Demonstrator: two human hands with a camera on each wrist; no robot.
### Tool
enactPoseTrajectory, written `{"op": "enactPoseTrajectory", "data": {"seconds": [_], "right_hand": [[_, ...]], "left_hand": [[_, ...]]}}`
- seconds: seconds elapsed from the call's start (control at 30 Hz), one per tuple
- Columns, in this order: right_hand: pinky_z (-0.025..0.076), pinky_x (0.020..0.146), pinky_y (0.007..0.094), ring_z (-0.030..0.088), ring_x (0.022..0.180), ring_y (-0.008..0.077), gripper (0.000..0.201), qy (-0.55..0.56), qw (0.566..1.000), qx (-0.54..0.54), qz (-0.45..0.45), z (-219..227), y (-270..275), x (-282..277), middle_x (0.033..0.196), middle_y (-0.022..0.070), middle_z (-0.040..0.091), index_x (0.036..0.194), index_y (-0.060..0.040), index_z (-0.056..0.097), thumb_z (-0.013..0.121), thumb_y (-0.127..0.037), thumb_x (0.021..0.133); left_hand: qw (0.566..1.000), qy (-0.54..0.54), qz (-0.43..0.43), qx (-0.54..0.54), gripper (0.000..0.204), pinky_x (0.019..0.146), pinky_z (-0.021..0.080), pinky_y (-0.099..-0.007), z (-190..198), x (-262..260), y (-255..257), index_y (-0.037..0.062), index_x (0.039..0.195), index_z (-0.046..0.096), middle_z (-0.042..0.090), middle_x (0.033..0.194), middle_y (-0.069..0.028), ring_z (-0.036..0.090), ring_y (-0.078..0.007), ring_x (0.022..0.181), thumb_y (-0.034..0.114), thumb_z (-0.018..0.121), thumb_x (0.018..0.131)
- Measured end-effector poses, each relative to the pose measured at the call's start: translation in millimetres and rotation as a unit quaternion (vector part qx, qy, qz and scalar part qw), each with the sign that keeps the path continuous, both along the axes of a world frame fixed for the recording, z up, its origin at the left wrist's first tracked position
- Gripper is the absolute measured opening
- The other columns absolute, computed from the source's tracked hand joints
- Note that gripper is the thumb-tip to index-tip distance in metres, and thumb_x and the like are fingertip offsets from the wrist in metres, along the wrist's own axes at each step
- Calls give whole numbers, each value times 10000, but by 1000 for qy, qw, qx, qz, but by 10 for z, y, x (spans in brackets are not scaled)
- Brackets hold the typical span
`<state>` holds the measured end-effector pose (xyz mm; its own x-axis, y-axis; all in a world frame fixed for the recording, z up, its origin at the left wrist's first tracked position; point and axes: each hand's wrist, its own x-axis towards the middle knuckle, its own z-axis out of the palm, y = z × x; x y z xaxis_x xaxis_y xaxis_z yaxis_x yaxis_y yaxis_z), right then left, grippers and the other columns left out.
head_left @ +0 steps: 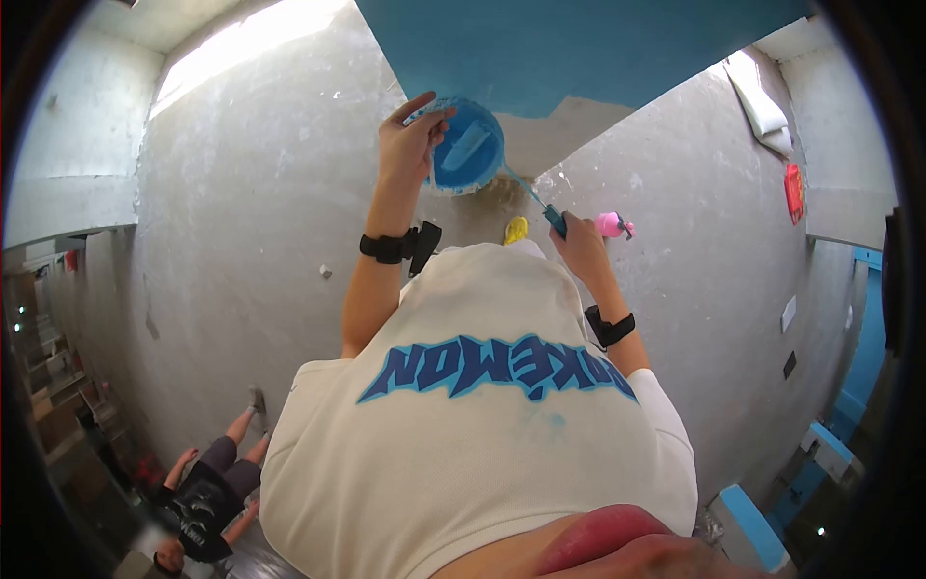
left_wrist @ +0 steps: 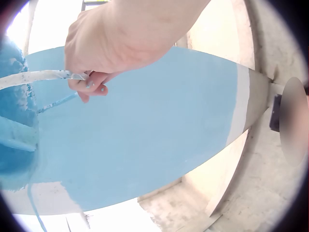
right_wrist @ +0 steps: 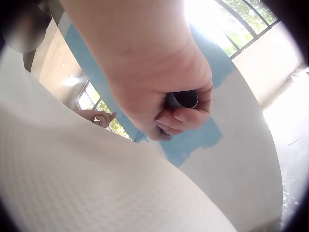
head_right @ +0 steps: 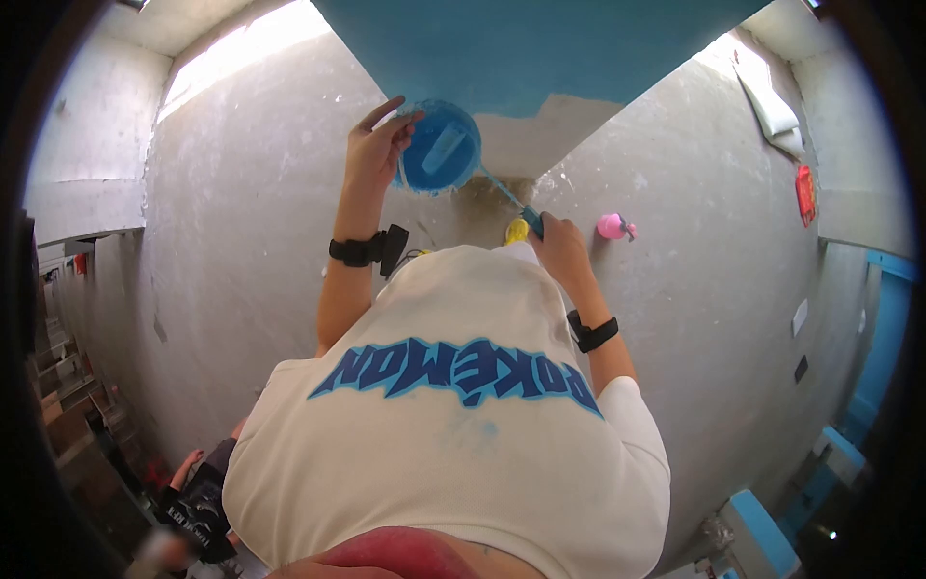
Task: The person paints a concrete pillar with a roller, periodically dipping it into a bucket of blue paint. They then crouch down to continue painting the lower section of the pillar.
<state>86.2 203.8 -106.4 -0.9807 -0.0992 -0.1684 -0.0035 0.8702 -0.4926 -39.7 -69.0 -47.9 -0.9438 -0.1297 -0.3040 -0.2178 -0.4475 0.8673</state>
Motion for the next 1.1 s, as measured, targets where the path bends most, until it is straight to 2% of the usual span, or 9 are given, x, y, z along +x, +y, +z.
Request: {"op": "enactPoseTrajectory", "data": {"seconds": [0.23, 0.53, 0.6, 0.8, 0.93, 1.03, 1.1], "right_hand": [[456, 625, 503, 582, 673, 420, 202, 28, 1000, -1, 5, -9, 22, -99, 666, 227, 586, 782, -11, 570, 610, -209, 795], [459, 628, 509, 585, 676, 420, 197, 1, 1000, 22, 6, 30, -27, -115, 675, 230, 590, 791, -7, 576, 597, -203, 796], [461, 590, 479, 590, 637, 403, 187, 26, 999, 22, 19, -27, -18, -112, 660, 224, 589, 802, -2, 581, 609, -187, 803], [453, 573, 483, 583, 629, 405, 194, 46, 998, 39, 10, 19, -39, -78, 649, 221, 583, 770, -2, 564, 607, -188, 810], [466, 617, 498, 595, 678, 408, 210, 20, 998, 51, -6, -59, 8, -59, 672, 229, 594, 777, -7, 561, 593, -211, 814], [451, 607, 493, 596, 679, 401, 212, 17, 999, 16, -23, -144, 98, -19, 668, 233, 589, 765, 2, 549, 594, -198, 818], [427, 573, 458, 593, 621, 364, 212, 60, 991, -86, -79, -175, 191, 11, 638, 220, 574, 754, 18, 551, 598, -179, 817]], "left_hand": [[1000, 9, -15, 14, 381, 543, 485, -185, -9, -3, 9, -133, 1208, 494, 658, 937, -250, 583, -135, 647, -70, 556, 837], [999, 0, -18, 28, 348, 545, 494, -189, -40, -6, -12, -128, 1184, 505, 654, 941, -256, 589, -138, 658, -70, 546, 844], [999, -6, -19, 29, 346, 546, 496, -190, -18, -5, -19, -127, 1184, 503, 653, 946, -257, 590, -138, 660, -70, 544, 846], [999, -24, -19, 19, 344, 556, 502, -193, -54, -31, -20, -127, 1190, 491, 650, 950, -258, 591, -142, 670, -63, 543, 855], [999, -26, -21, 31, 330, 555, 497, -190, -105, -25, -13, -127, 1178, 494, 653, 952, -250, 595, -143, 673, -61, 537, 858], [999, -29, -10, 42, 331, 548, 487, -191, -205, -56, -49, -125, 1159, 495, 656, 930, -246, 603, -143, 667, -59, 555, 841], [998, -24, -3, 52, 330, 539, 479, -191, -266, -80, -70, -125, 1139, 498, 659, 908, -245, 612, -143, 659, -56, 575, 825]]}}
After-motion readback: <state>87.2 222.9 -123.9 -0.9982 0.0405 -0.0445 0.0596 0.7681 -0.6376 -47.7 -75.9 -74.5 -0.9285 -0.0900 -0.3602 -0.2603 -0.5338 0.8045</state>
